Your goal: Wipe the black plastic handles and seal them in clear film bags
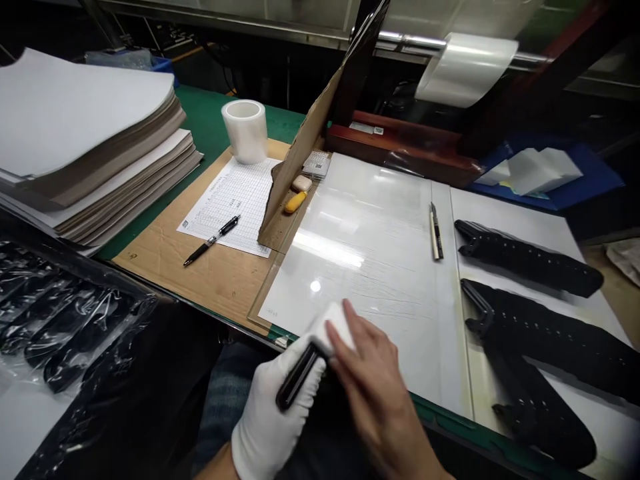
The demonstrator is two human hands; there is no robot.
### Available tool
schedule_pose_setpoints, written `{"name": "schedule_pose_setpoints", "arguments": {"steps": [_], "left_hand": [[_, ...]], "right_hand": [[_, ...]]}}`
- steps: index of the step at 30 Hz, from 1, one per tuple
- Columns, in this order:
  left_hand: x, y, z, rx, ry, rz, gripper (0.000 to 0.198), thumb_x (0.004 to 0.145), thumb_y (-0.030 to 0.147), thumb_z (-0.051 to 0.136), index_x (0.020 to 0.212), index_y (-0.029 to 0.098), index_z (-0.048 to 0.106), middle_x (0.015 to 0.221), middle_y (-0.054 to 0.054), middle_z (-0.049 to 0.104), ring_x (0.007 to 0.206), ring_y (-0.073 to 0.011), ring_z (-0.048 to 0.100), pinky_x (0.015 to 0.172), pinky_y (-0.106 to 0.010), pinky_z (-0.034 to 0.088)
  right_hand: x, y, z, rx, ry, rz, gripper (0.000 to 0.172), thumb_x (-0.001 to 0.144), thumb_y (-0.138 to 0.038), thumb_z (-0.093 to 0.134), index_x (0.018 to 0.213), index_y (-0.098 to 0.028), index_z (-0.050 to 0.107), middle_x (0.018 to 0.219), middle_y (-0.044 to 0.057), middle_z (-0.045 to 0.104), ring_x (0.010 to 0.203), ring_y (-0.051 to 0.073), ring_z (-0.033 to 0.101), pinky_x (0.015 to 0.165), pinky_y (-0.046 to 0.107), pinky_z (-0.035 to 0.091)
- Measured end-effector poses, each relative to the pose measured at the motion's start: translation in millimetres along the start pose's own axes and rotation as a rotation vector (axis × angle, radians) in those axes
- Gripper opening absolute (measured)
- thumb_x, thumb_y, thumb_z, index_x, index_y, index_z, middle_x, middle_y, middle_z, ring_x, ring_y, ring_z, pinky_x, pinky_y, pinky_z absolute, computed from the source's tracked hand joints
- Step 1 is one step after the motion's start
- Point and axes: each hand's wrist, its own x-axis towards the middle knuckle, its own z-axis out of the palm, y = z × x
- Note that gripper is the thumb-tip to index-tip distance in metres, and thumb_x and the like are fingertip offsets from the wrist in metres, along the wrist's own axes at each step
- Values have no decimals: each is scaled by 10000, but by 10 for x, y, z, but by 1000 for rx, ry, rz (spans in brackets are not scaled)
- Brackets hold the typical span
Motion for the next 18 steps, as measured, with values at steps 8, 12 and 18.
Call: {"name": "schedule_pose_setpoints", "arguments": {"steps": [8,12,18], "left_hand": [[-60,-159,-74,-159,-57,120,412,952,251,592,1362,244,625,1285,-71,713,1174,-262,680,1020,-290,533],[-71,-90,-143,-141,-7,146,399,951,262,601,1348,232,633,1297,-67,706,1195,-253,670,1024,-263,530],[-131,101,-323,-208,44,59,376,948,350,623,1302,230,659,1249,-46,734,1181,-232,678,1033,-247,526]], "right_hand": [[-47,-81,-9,21,48,76,567,984,-90,446,1509,-302,414,1579,112,386,1331,300,471,926,485,521],[312,-25,-10,159,55,76,517,1009,-136,447,1485,-338,448,1585,85,381,1361,293,446,984,538,504],[1179,286,-151,426,34,303,407,1014,-450,514,1409,-357,538,1612,27,332,1498,295,263,1170,668,265]]}}
